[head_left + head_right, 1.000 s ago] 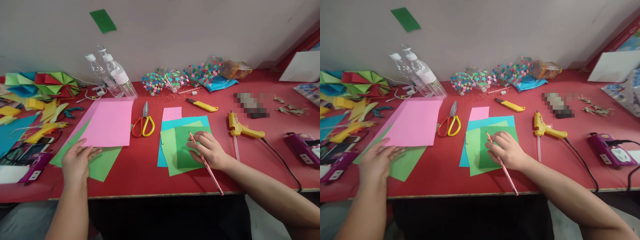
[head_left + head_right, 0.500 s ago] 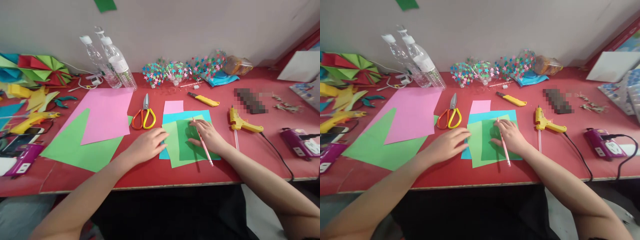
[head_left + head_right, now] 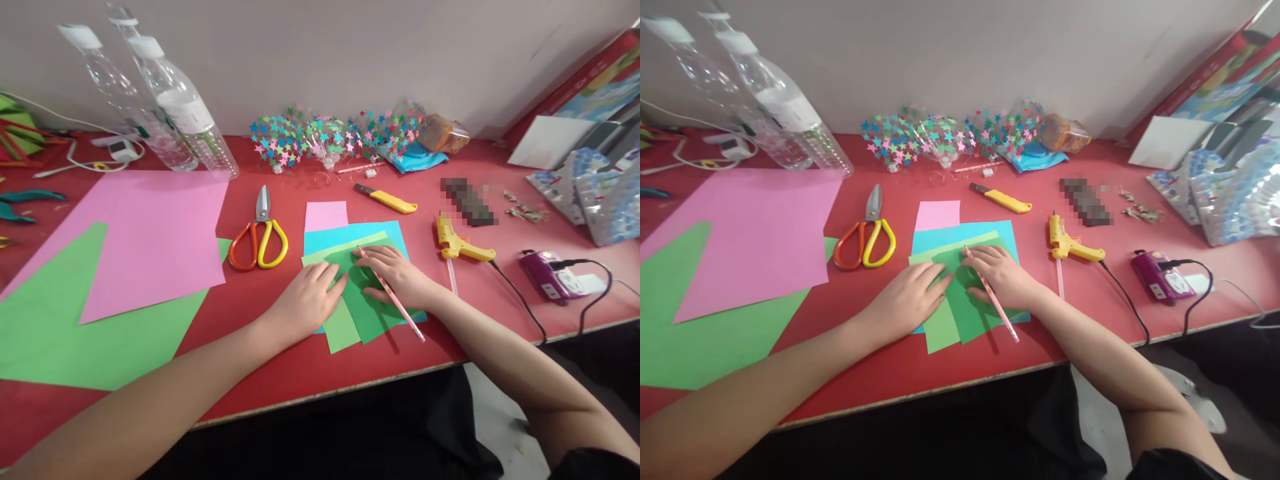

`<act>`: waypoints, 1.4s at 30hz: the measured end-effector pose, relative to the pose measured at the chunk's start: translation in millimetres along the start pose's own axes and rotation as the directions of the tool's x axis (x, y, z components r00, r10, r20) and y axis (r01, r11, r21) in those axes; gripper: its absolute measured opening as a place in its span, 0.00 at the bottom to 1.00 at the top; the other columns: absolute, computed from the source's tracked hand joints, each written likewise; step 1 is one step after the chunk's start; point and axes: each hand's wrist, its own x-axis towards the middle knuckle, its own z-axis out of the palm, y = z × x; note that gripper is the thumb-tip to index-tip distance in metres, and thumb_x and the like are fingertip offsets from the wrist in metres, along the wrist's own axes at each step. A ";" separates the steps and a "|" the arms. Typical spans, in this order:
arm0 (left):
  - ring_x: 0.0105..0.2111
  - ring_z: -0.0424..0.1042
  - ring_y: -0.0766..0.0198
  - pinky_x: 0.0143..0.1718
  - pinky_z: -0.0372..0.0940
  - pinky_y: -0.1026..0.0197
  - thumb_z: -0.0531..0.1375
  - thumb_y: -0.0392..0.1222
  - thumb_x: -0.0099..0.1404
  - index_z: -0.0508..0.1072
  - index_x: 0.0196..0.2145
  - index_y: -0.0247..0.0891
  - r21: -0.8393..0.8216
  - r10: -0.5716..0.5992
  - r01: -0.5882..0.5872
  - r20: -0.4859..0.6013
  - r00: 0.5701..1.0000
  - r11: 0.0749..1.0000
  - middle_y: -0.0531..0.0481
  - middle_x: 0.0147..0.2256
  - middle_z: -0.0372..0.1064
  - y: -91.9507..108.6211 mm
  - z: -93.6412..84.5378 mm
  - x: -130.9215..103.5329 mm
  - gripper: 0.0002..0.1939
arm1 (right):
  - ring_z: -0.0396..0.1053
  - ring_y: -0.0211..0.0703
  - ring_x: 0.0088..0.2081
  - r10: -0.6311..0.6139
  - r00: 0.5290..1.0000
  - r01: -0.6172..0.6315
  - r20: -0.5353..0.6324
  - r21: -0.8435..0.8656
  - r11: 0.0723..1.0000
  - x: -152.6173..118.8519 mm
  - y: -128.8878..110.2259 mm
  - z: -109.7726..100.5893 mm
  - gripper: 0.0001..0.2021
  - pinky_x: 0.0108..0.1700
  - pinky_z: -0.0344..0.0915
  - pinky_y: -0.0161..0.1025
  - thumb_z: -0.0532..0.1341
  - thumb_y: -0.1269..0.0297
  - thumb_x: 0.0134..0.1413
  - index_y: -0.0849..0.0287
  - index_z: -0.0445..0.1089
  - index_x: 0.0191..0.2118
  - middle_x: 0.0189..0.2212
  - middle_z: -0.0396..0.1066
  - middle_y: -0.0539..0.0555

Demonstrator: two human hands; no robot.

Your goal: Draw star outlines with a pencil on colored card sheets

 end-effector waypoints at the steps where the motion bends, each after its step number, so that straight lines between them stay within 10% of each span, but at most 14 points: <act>1: 0.51 0.70 0.46 0.50 0.67 0.48 0.52 0.33 0.70 0.69 0.56 0.26 0.036 0.015 -0.017 0.045 0.999 0.999 0.31 0.53 0.68 5.4 -2.5 0.9 0.19 | 0.63 0.58 0.61 0.015 1.000 -0.015 -0.010 -0.006 1.000 0.5 -0.5 0.0 0.20 0.59 0.61 0.57 0.62 0.59 0.59 0.59 0.65 0.54 0.57 0.68 0.64; 10: 0.55 0.69 0.37 0.44 0.72 0.47 0.49 0.27 0.67 0.66 0.58 0.19 0.233 -0.075 0.008 0.279 0.957 0.972 0.21 0.56 0.65 37.4 -15.8 17.6 0.23 | 0.72 0.46 0.44 0.234 0.972 -0.221 -0.016 0.268 0.938 29.2 -27.7 -31.0 0.15 0.46 0.67 0.41 0.51 0.58 0.68 0.59 0.72 0.43 0.41 0.76 0.58; 18: 0.54 0.70 0.43 0.50 0.69 0.50 0.50 0.25 0.64 0.69 0.53 0.17 0.175 -0.049 0.031 0.101 0.994 0.984 0.24 0.54 0.68 29.7 -8.8 7.8 0.21 | 0.67 0.37 0.29 0.468 0.881 -0.350 0.065 0.755 0.555 54.1 1.6 8.5 0.07 0.32 0.62 0.35 0.59 0.64 0.55 0.59 0.67 0.38 0.27 0.69 0.49; 26: 0.53 0.71 0.45 0.49 0.70 0.51 0.49 0.25 0.63 0.71 0.53 0.19 0.160 -0.048 0.044 0.022 0.999 0.986 0.26 0.55 0.68 27.7 -8.3 7.1 0.22 | 0.65 0.35 0.24 0.550 0.834 -0.335 0.043 0.832 0.443 46.3 5.3 10.9 0.05 0.29 0.61 0.34 0.61 0.66 0.50 0.58 0.64 0.33 0.22 0.68 0.46; 42: 0.51 0.73 0.44 0.48 0.72 0.52 0.50 0.26 0.64 0.72 0.51 0.18 0.174 -0.050 0.027 0.128 0.990 0.984 0.25 0.51 0.71 34.3 -22.3 5.4 0.20 | 0.55 0.31 0.22 0.413 0.911 -0.318 0.003 0.642 0.697 50.9 -4.6 10.1 0.04 0.24 0.52 0.32 0.58 0.72 0.48 0.58 0.63 0.26 0.20 0.61 0.45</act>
